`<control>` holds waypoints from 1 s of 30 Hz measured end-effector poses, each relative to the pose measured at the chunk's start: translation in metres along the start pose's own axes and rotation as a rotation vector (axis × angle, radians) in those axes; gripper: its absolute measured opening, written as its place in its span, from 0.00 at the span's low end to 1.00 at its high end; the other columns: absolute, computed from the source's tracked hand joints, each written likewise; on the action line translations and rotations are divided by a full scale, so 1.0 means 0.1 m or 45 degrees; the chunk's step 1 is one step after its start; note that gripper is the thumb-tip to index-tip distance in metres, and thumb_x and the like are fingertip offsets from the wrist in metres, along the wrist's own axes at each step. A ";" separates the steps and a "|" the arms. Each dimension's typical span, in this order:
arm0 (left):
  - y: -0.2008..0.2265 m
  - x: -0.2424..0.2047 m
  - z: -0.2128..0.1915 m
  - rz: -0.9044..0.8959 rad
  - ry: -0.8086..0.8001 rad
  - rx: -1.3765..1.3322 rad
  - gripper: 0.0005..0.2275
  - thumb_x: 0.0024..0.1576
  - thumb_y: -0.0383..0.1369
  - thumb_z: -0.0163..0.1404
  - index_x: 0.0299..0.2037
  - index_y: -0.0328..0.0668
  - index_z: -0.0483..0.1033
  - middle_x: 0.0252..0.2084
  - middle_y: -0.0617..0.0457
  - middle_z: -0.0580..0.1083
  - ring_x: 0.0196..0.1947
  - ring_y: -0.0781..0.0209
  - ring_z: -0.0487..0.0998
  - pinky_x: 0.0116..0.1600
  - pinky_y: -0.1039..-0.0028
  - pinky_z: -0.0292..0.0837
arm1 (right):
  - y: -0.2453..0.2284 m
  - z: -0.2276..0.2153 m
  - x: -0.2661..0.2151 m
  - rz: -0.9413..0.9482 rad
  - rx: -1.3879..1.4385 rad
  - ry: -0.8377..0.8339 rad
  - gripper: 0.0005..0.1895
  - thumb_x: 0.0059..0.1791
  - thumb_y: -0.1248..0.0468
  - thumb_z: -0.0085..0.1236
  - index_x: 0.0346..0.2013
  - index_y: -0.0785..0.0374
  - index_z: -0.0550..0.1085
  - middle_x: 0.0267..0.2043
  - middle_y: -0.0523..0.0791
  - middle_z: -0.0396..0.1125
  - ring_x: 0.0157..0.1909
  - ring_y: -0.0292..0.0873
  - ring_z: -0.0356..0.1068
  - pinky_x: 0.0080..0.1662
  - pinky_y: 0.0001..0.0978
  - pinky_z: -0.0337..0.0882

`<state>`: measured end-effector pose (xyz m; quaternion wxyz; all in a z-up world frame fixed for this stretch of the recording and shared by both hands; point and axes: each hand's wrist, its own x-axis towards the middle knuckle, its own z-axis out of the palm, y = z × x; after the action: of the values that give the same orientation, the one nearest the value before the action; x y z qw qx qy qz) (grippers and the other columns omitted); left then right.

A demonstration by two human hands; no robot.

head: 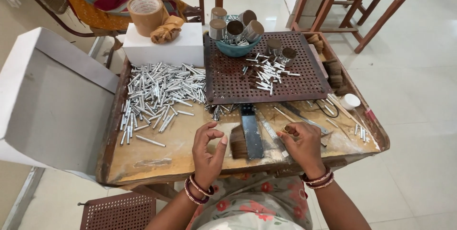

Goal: The person sits at a workbench covered with small silver metal tubes and picks up the tubes one at a time, fitting and pressing parts together by hand. Finished pieces are set back on the bench among the pile of parts.

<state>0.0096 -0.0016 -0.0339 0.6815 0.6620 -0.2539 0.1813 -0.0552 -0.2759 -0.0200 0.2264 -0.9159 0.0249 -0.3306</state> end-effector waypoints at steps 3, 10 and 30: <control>0.00 -0.01 0.00 0.015 0.001 0.023 0.05 0.60 0.27 0.56 0.43 0.36 0.75 0.58 0.42 0.72 0.54 0.58 0.76 0.55 0.71 0.74 | 0.00 0.00 0.01 -0.031 -0.042 -0.004 0.14 0.39 0.58 0.74 0.29 0.64 0.78 0.23 0.43 0.73 0.26 0.42 0.73 0.41 0.40 0.67; 0.03 -0.04 -0.01 0.026 0.003 0.067 0.05 0.60 0.26 0.55 0.43 0.36 0.75 0.57 0.42 0.72 0.58 0.53 0.75 0.60 0.68 0.71 | -0.03 -0.02 0.01 0.045 0.101 -0.026 0.13 0.41 0.60 0.73 0.28 0.65 0.77 0.24 0.45 0.72 0.26 0.42 0.73 0.35 0.34 0.70; 0.07 -0.03 0.00 0.024 -0.036 0.066 0.06 0.60 0.26 0.56 0.45 0.37 0.74 0.57 0.40 0.73 0.63 0.48 0.73 0.65 0.63 0.68 | -0.06 -0.17 0.23 0.089 0.214 -0.150 0.04 0.48 0.67 0.67 0.33 0.66 0.81 0.28 0.46 0.73 0.26 0.37 0.71 0.31 0.28 0.67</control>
<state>0.0035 -0.0011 -0.0297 0.6587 0.6795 -0.2650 0.1849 -0.0480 -0.2814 0.0079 0.3149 -0.9100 0.0155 -0.2691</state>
